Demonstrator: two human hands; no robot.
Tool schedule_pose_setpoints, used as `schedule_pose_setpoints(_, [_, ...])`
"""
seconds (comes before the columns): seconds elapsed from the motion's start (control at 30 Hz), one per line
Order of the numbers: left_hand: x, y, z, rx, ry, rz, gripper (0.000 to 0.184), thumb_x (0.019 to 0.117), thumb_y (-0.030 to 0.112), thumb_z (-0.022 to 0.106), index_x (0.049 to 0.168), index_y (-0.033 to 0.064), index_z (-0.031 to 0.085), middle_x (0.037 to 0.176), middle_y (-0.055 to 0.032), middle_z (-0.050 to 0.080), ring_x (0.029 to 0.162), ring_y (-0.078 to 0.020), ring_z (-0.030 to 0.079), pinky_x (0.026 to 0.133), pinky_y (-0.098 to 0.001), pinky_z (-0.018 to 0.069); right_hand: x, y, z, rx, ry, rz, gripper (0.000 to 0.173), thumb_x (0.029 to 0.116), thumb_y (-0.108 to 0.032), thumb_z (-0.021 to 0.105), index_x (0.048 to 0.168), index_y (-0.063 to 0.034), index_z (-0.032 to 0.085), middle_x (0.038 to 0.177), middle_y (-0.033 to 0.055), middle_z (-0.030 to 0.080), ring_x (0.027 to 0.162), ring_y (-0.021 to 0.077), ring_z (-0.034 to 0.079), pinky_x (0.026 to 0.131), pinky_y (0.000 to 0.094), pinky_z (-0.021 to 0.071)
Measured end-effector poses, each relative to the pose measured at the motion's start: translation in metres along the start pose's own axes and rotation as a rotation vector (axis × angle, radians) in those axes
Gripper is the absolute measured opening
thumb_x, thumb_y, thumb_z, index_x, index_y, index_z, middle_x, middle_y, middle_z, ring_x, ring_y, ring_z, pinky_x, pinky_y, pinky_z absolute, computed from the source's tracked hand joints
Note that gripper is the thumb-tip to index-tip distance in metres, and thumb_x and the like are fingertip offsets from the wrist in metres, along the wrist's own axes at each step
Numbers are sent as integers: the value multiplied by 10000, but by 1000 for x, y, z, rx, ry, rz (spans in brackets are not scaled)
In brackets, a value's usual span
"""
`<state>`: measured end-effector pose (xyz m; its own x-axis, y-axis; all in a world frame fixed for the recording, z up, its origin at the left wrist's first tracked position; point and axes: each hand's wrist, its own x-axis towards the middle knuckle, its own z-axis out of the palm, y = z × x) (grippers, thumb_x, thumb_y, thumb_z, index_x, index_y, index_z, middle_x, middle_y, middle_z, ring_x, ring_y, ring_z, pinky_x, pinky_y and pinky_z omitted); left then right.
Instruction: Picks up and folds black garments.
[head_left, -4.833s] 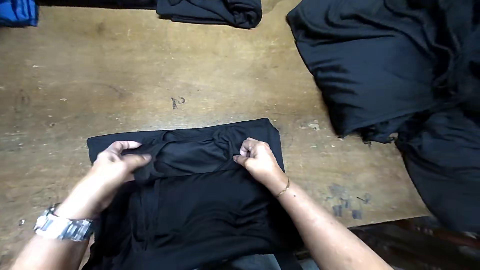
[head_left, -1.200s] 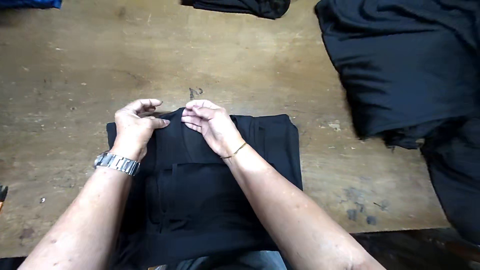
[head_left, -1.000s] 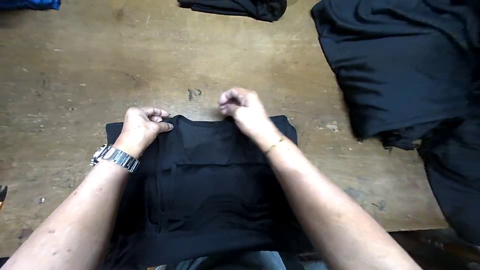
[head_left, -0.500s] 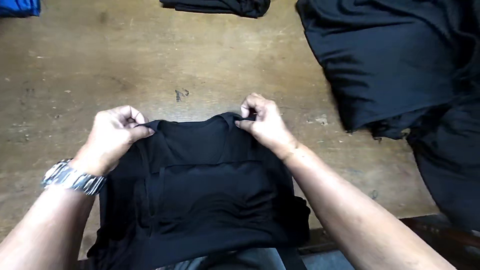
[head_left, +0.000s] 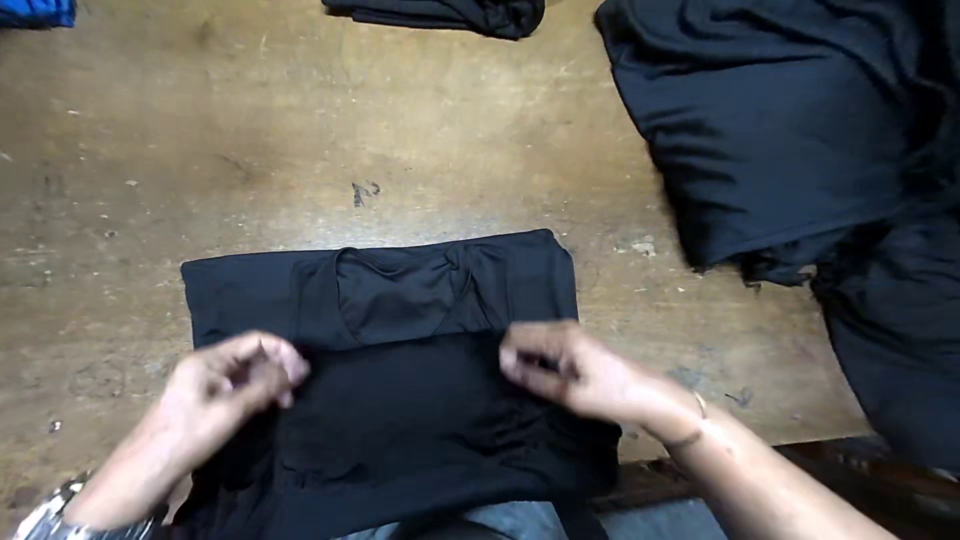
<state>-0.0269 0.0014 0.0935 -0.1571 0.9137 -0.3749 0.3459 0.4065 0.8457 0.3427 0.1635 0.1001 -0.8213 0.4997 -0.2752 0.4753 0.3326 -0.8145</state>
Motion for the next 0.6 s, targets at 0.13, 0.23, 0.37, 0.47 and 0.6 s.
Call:
schedule_pose_setpoints(0.13, [55, 22, 13, 363, 316, 114, 187, 1026, 173, 605, 1023, 4, 683, 906, -133, 676, 750, -239, 644, 709, -497, 539, 50, 18, -32, -184, 226, 408, 69, 992, -127, 626, 1014, -72, 660, 808, 86, 666, 717, 247, 669, 668, 506, 565])
schedule_pose_setpoints(0.23, [76, 63, 49, 304, 270, 214, 172, 1010, 188, 621, 1006, 32, 694, 885, -85, 707, 732, -169, 704, 691, -397, 616, 59, 25, -19, -207, 226, 474, 179, 926, -204, 745, 1011, -62, 676, 798, 106, 653, 752, 284, 649, 686, 545, 538])
schedule_pose_setpoints(0.37, [110, 94, 116, 92, 55, 73, 269, 977, 212, 701, 1150, 16, 641, 987, -123, 706, 819, -213, 726, 749, -417, 627, 54, 21, 19, -216, 240, 513, 304, 866, -234, 800, 1077, -54, 677, 863, 115, 677, 818, 308, 676, 743, 575, 558])
schedule_pose_setpoints(0.47, [136, 93, 157, 266, -20, -18, 549, 889, 277, 798, 1306, 18, 553, 1218, -179, 634, 996, -287, 694, 886, -484, 582, 56, 23, 30, -210, 318, 579, 123, 913, -164, 693, 981, -64, 671, 815, 103, 664, 808, 299, 666, 719, 548, 532])
schedule_pose_setpoints(0.6, [144, 95, 177, 407, 32, -42, 573, 828, 72, 768, 1338, -10, 521, 1309, -229, 570, 1103, -365, 642, 919, -532, 549, 52, 33, 28, -134, 403, 564, 88, 932, -144, 638, 875, -77, 649, 759, 85, 627, 764, 267, 639, 678, 506, 505])
